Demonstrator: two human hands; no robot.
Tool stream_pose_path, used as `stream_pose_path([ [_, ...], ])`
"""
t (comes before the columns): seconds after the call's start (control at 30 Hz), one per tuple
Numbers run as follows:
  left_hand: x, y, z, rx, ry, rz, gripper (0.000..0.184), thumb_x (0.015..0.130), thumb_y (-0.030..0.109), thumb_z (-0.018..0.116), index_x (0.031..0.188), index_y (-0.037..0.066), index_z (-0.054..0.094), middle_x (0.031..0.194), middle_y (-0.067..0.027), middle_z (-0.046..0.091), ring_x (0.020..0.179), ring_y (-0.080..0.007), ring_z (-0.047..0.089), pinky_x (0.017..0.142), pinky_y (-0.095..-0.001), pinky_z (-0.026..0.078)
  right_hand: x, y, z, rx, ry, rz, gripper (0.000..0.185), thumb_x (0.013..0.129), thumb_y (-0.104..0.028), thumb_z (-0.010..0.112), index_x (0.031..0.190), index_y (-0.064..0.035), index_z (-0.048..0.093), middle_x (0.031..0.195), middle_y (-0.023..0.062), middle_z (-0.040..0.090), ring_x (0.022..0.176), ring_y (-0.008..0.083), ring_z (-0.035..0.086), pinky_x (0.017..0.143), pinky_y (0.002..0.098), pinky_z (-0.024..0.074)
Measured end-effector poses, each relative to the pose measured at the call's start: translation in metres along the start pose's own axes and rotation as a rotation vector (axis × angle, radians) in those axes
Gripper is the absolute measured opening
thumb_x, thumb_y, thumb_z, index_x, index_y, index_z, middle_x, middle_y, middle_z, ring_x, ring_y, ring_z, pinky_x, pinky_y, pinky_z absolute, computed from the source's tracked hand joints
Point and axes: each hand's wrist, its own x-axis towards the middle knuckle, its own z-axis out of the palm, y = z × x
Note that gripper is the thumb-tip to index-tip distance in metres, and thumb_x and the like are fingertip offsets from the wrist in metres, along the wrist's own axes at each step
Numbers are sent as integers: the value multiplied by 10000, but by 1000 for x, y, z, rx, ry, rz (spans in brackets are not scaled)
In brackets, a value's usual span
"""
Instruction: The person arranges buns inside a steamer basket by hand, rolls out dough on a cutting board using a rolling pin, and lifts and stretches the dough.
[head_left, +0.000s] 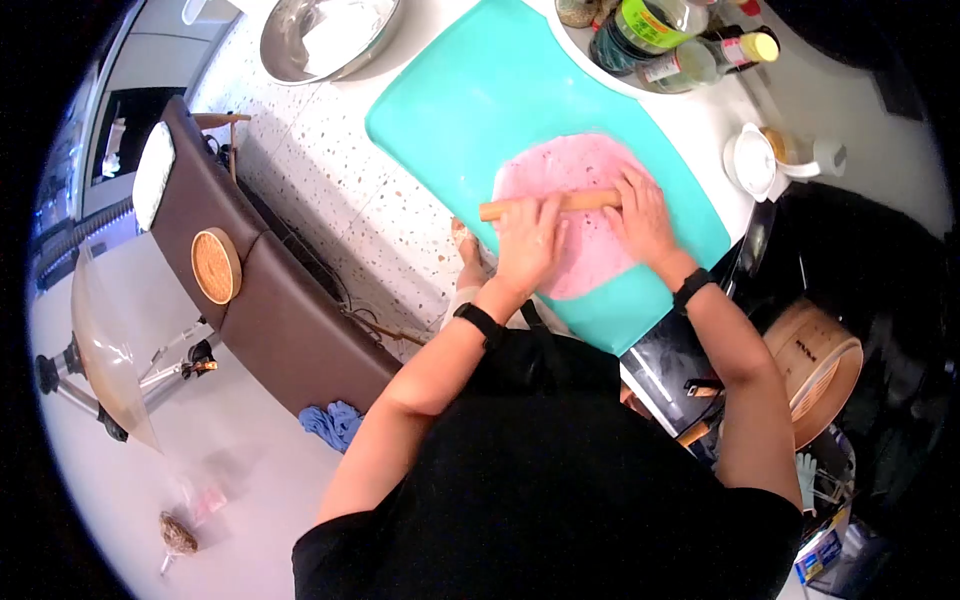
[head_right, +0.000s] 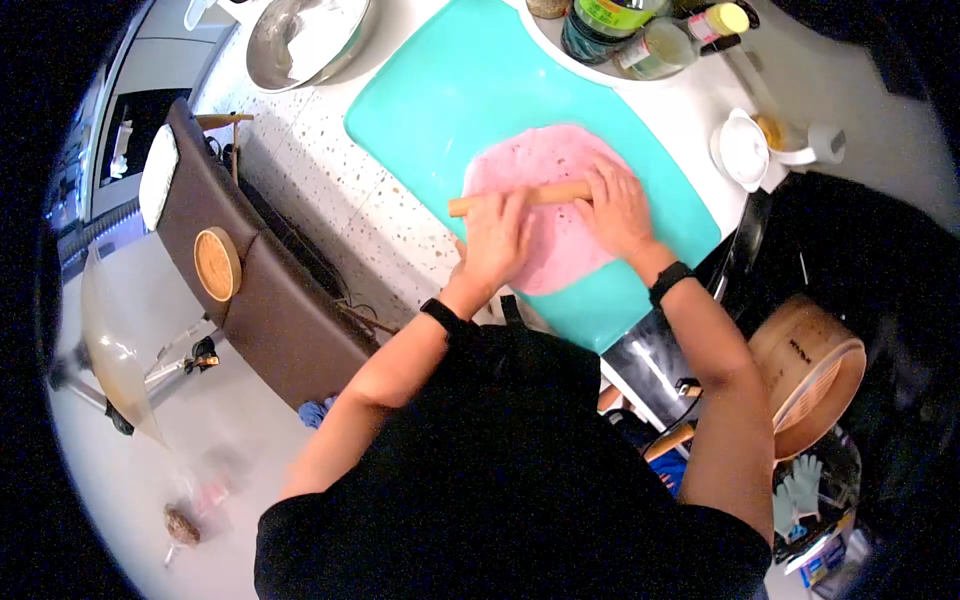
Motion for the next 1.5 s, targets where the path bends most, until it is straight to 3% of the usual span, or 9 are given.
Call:
stream_pose_path([
  [0.07,14,-7,-3,140,95,-119,493,936,287,614,1389,99,568,1090,-109,582,1011,-299,545,828,-496,384,23,-4,6,-25,85,55,553,946,-306,602,1418,-41,492,1468,153,476,1387,338,426,1169,496,308],
  [0.1,20,-13,-6,105,-98,-209,551,980,347,556,1469,100,502,1355,-163,535,1269,-321,492,1019,-552,347,37,-6,4,-117,120,47,589,954,-317,590,1452,-34,457,1492,161,457,1403,333,411,1175,493,303],
  [0.13,29,-17,-6,101,-103,-216,551,980,347,556,1469,100,502,1355,-163,535,1269,-321,492,1019,-552,347,51,-7,1,-210,155,39,625,962,-328,578,1487,-27,421,1515,169,438,1420,327,396,1181,491,298],
  [0.3,91,-46,-2,256,-33,-272,673,1023,462,435,1569,80,338,1650,-124,292,1548,-286,211,1226,-624,59,127,13,-6,-179,192,-18,618,952,-308,565,1486,-35,420,1507,184,443,1407,337,405,1162,475,322],
  [0.53,59,-32,-6,181,41,-212,624,1028,404,465,1549,72,374,1621,-183,320,1517,-360,258,1209,-629,136,108,22,6,-30,202,-66,651,932,-284,619,1499,-48,402,1543,162,410,1413,351,399,1154,470,337],
  [0.7,-9,-1,-5,-23,-100,-172,591,1026,398,484,1513,66,438,1593,-198,368,1484,-393,318,1196,-598,216,32,7,3,-126,-37,-61,699,951,-303,605,1544,-34,351,1614,151,336,1496,318,308,1235,494,220],
  [0.93,86,-62,-13,281,65,-165,571,1035,398,473,1503,71,458,1582,-140,413,1484,-344,337,1202,-565,237,168,15,4,-231,184,-165,626,1010,-330,487,1534,-13,360,1616,166,333,1508,318,282,1244,494,187],
  [1.2,8,-22,8,11,130,-169,646,991,401,539,1487,-2,449,1568,-194,416,1451,-349,396,1185,-557,270,74,6,7,-144,-38,-150,604,1032,-324,452,1534,0,359,1622,165,328,1514,306,285,1239,486,195],
  [1.5,102,-77,-6,336,225,-241,590,1009,389,519,1463,16,477,1571,-183,415,1463,-326,380,1192,-577,252,201,8,3,-97,135,-354,583,1004,-276,500,1502,10,396,1591,180,370,1490,321,323,1240,452,222],
])
